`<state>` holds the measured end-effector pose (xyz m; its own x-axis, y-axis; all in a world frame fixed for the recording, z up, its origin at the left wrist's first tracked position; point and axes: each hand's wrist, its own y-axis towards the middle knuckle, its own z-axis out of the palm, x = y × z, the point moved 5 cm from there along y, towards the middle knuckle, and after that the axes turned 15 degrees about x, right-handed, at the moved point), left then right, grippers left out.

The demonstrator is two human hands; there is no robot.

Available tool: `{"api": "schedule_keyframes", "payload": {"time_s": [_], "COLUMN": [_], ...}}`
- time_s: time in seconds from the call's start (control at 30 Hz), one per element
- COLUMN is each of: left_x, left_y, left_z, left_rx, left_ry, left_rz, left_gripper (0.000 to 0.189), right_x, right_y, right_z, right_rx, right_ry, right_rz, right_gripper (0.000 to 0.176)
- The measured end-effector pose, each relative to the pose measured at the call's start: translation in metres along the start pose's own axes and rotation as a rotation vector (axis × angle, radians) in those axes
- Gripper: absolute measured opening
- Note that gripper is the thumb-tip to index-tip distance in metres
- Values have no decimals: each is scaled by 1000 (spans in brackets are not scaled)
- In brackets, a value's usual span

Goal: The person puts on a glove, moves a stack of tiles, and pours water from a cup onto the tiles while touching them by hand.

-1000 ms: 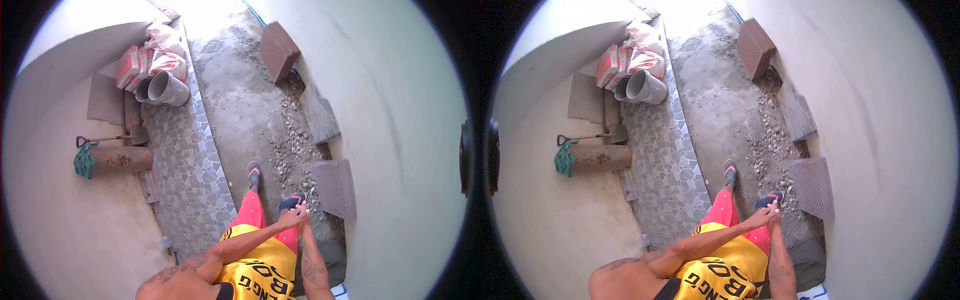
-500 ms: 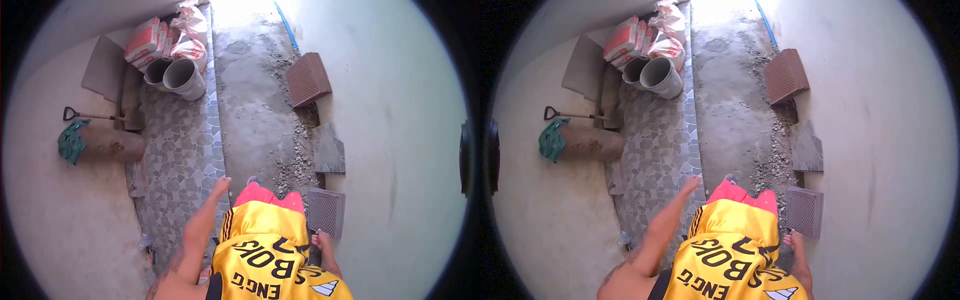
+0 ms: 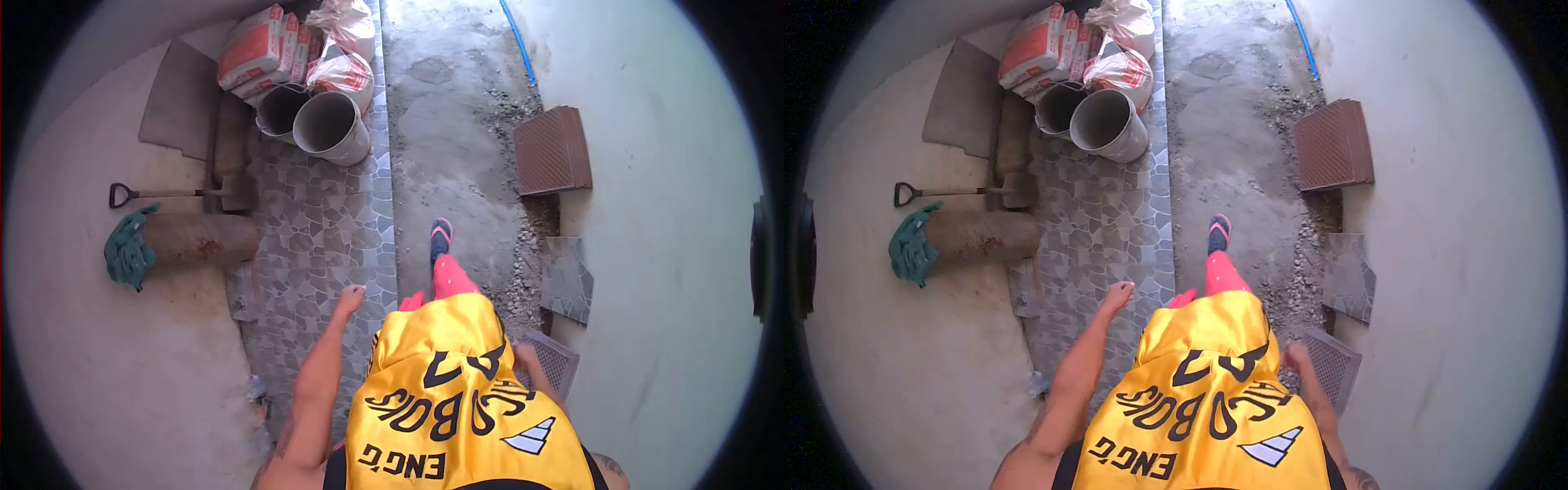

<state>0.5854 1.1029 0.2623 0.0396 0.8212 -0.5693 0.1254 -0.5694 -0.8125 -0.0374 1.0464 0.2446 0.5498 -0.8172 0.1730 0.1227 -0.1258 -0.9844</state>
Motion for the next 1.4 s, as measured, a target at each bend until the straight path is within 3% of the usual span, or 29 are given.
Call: {"api": "schedule_keyframes", "payload": {"time_s": [0.03, 0.07, 0.1, 0.13, 0.17, 0.27, 0.43, 0.5, 0.57, 0.6, 0.63, 0.7, 0.77, 0.9, 0.93, 1.03, 1.13, 1.4], "left_x": [-15, -30, -55, -94, -122, -164, -236, -255, -279, -290, -289, -292, -282, -287, -284, -237, -196, -173], "left_y": [0, 6, 22, 26, 31, 86, 198, 262, 322, 355, 376, 426, 482, 542, 557, 626, 671, 698], "left_z": [-11, -25, -45, -68, -88, -156, -264, -305, -335, -346, -349, -357, -361, -329, -318, -299, -300, -309], "left_rx": [19, -26, -76, -132, -181, -265, -288, -315, -304, -298, -283, -152, -40, 243, 222, 531, 356, 419], "left_ry": [-54, -55, -62, -14, 29, -135, 22, 216, 342, 435, 521, 514, 680, 1197, 1255, 1400, 1297, 1551], "left_rz": [0, 10, 36, 66, 83, 180, 256, 294, 307, 312, 295, 148, 55, 143, 259, -81, -39, -25], "left_gripper": [27, 28, 30, 30, 30, 31, 32, 31, 35, 36, 37, 39, 45, 50, 34, 40, 36, 34], "right_x": [30, 101, 144, 142, 241, 406, 536, 551, 557, 546, 527, 511, 486, 464, 463, 477, 492, 452], "right_y": [23, -4, 8, 109, 34, -21, -40, -38, -46, -35, -32, -35, -24, -8, -2, 11, 18, 27], "right_z": [-10, -4, -2, -45, -11, 33, 88, 106, 125, 132, 141, 162, 193, 240, 247, 265, 263, 289], "right_rx": [80, -29, -19, -174, -60, 56, 63, 7, -97, -157, -209, -170, -219, -214, -208, -191, -208, -256], "right_ry": [-268, -100, 253, -166, 15, 220, 147, 62, -107, -37, 24, -155, 82, 194, 200, 246, 295, 399], "right_rz": [-11, -83, -142, -284, -303, -432, -534, -526, -357, -379, -378, -161, -16, 133, 156, 161, 130, 219], "right_gripper": [41, 41, 28, 28, 31, 35, 39, 40, 39, 38, 38, 38, 39, 42, 42, 41, 40, 39]}}
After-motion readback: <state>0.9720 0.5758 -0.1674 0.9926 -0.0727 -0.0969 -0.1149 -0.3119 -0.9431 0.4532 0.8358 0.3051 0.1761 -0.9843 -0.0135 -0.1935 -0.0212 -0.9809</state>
